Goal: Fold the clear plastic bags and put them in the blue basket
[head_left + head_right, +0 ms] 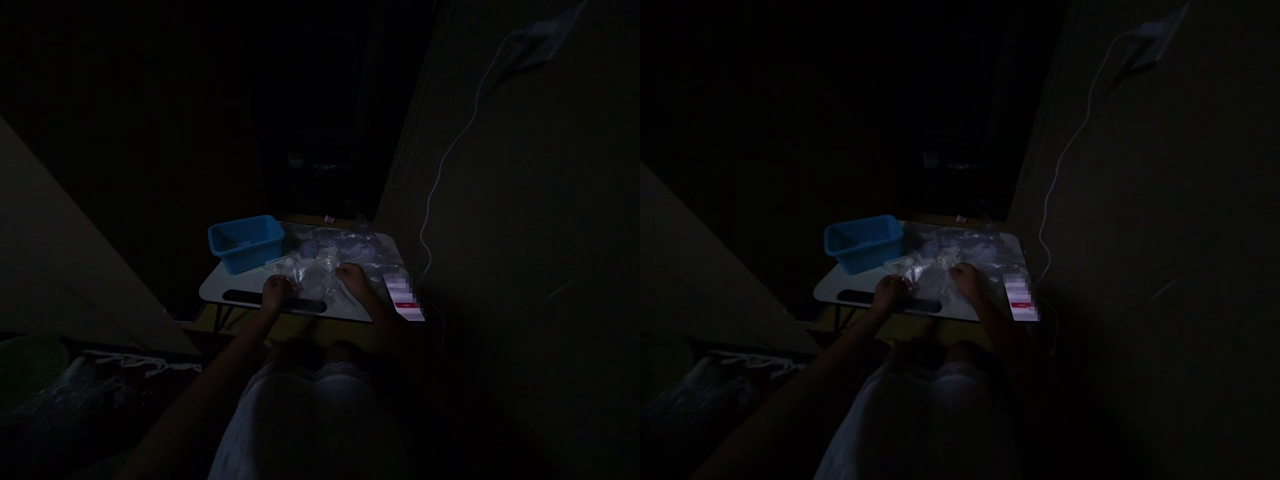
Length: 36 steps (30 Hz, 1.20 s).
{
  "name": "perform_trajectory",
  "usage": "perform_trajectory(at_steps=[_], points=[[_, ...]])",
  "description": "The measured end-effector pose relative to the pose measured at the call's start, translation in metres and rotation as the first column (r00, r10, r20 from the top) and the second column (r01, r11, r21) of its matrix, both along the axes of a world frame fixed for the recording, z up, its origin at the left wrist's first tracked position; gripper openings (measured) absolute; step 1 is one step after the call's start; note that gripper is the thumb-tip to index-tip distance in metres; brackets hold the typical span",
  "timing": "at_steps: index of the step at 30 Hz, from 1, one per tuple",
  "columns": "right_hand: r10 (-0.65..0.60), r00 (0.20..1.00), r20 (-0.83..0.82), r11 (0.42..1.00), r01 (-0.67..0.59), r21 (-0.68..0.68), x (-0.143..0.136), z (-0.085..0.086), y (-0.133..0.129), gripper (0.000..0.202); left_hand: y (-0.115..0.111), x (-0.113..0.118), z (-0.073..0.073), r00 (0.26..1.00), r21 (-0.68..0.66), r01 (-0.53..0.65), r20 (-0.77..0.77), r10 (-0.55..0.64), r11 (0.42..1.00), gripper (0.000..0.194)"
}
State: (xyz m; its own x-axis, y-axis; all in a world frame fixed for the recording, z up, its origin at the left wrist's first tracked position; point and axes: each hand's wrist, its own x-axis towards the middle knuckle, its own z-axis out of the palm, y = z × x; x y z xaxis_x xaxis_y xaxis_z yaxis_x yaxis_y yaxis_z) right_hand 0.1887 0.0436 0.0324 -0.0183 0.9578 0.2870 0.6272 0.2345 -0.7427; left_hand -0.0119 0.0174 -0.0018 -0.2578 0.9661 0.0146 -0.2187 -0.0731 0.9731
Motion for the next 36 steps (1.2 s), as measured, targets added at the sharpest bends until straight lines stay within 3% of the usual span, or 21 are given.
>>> perform_trajectory(at_steps=[7,11,15,18,21,23,24,26,27,30,31,36], points=[[-0.134,0.990,-0.054,0.991,0.132,-0.025,0.004,0.001,0.018,0.024,0.000,0.002,0.004,1.000,-0.142,-0.004,-0.011,0.002,0.990,0.019],[-0.152,0.988,-0.021,0.987,0.153,0.042,0.000,0.000,0.006,0.034,0.003,0.000,0.000,0.990,-0.164,-0.059,-0.137,0.036,0.985,0.010],[-0.110,0.934,0.340,0.979,0.043,0.200,-0.003,-0.005,-0.027,0.032,0.007,-0.009,-0.005,0.955,-0.141,-0.110,-0.288,0.065,0.984,0.008],[-0.055,0.803,0.594,0.986,-0.049,0.158,-0.002,-0.012,-0.047,0.032,0.011,-0.021,-0.006,0.921,-0.113,-0.143,-0.379,0.090,0.983,0.009],[-0.078,0.732,0.677,0.991,-0.020,0.136,0.002,-0.020,-0.054,0.042,0.012,-0.031,0.000,0.867,-0.074,-0.153,-0.488,0.098,0.986,0.023],[-0.096,0.724,0.684,0.991,0.007,0.132,0.004,-0.024,-0.052,0.045,0.010,-0.032,0.009,0.782,0.033,-0.132,-0.610,0.125,0.991,0.034],[-0.099,0.723,0.683,0.991,0.012,0.131,0.005,-0.026,-0.051,0.046,0.007,-0.029,0.013,0.706,0.122,-0.092,-0.692,0.151,0.988,0.039],[-0.101,0.723,0.683,0.991,0.015,0.131,0.006,-0.029,-0.047,0.047,0.002,-0.019,0.018,0.471,0.319,0.062,-0.845,0.254,0.946,0.046],[-0.103,0.723,0.683,0.991,0.017,0.132,0.007,-0.030,-0.046,0.047,-0.001,-0.012,0.019,0.375,0.340,0.155,-0.889,0.264,0.927,0.048],[-0.111,0.721,0.684,0.990,0.022,0.138,0.010,-0.032,-0.042,0.049,-0.005,0.008,0.010,0.187,0.179,0.412,-0.976,0.109,0.893,0.046],[-0.114,0.717,0.688,0.990,0.025,0.138,0.012,-0.032,-0.041,0.050,-0.005,0.012,0.004,0.147,0.130,0.447,-0.987,0.071,0.885,0.045],[-0.147,0.666,0.731,0.986,0.043,0.160,0.028,-0.030,-0.036,0.051,-0.007,0.014,-0.017,0.031,0.048,0.470,-0.999,0.037,0.882,0.039]])
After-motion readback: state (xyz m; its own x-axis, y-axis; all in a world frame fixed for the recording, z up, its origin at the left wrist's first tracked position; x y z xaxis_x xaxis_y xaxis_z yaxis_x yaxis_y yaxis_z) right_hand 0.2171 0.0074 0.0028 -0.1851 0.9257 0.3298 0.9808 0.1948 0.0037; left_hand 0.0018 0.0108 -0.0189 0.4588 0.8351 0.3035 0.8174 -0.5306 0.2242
